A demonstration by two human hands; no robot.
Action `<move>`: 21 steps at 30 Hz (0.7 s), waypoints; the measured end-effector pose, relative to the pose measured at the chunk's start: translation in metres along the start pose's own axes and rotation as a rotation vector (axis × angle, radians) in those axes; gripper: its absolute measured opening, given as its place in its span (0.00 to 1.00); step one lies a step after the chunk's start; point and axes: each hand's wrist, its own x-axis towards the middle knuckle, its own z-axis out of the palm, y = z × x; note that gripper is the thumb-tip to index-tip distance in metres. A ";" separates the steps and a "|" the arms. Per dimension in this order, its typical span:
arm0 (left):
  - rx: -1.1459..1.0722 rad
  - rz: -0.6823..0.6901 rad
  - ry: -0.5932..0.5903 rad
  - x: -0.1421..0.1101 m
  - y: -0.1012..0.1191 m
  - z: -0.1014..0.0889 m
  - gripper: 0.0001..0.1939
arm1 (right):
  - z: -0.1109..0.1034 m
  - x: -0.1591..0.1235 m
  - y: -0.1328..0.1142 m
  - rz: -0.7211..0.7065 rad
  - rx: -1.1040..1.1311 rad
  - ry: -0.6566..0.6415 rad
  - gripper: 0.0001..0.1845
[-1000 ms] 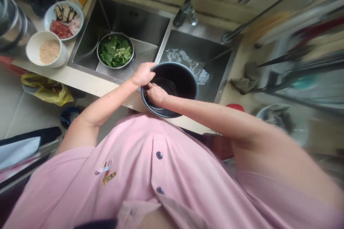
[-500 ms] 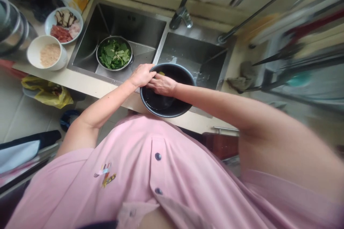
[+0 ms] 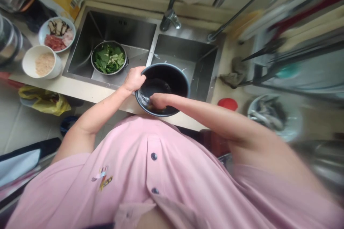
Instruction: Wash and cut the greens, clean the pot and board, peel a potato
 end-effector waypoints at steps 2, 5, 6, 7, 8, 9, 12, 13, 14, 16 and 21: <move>0.026 -0.022 0.004 0.000 0.000 -0.002 0.17 | -0.014 -0.009 -0.005 -0.065 0.110 0.081 0.12; 0.040 -0.057 -0.018 0.007 0.002 -0.008 0.18 | -0.031 -0.041 0.009 -0.034 0.270 0.488 0.13; 0.034 -0.055 -0.032 0.012 0.004 -0.011 0.19 | -0.033 -0.054 0.019 -0.008 0.321 0.654 0.14; 0.029 -0.040 -0.042 0.019 0.007 -0.014 0.20 | -0.033 -0.068 0.030 0.014 0.378 0.824 0.15; 0.030 -0.014 -0.041 0.027 0.011 -0.017 0.21 | -0.031 -0.081 0.042 0.034 0.435 0.993 0.17; 0.040 0.018 -0.022 0.036 0.017 -0.020 0.22 | -0.025 -0.093 0.053 0.059 0.487 1.153 0.18; 0.113 0.129 0.096 0.070 0.046 -0.019 0.28 | 0.000 -0.114 0.084 0.194 0.615 1.521 0.22; 0.143 0.169 0.137 0.081 0.058 -0.015 0.30 | 0.010 -0.116 0.091 0.255 0.655 1.594 0.21; 0.172 0.211 0.171 0.090 0.070 -0.008 0.31 | 0.019 -0.116 0.097 0.319 0.697 1.641 0.20; 0.240 0.294 0.200 0.103 0.093 0.008 0.32 | 0.036 -0.112 0.103 0.431 0.795 1.675 0.18; 0.367 0.344 0.021 0.117 0.118 0.043 0.26 | 0.057 -0.101 0.098 0.521 0.981 1.644 0.17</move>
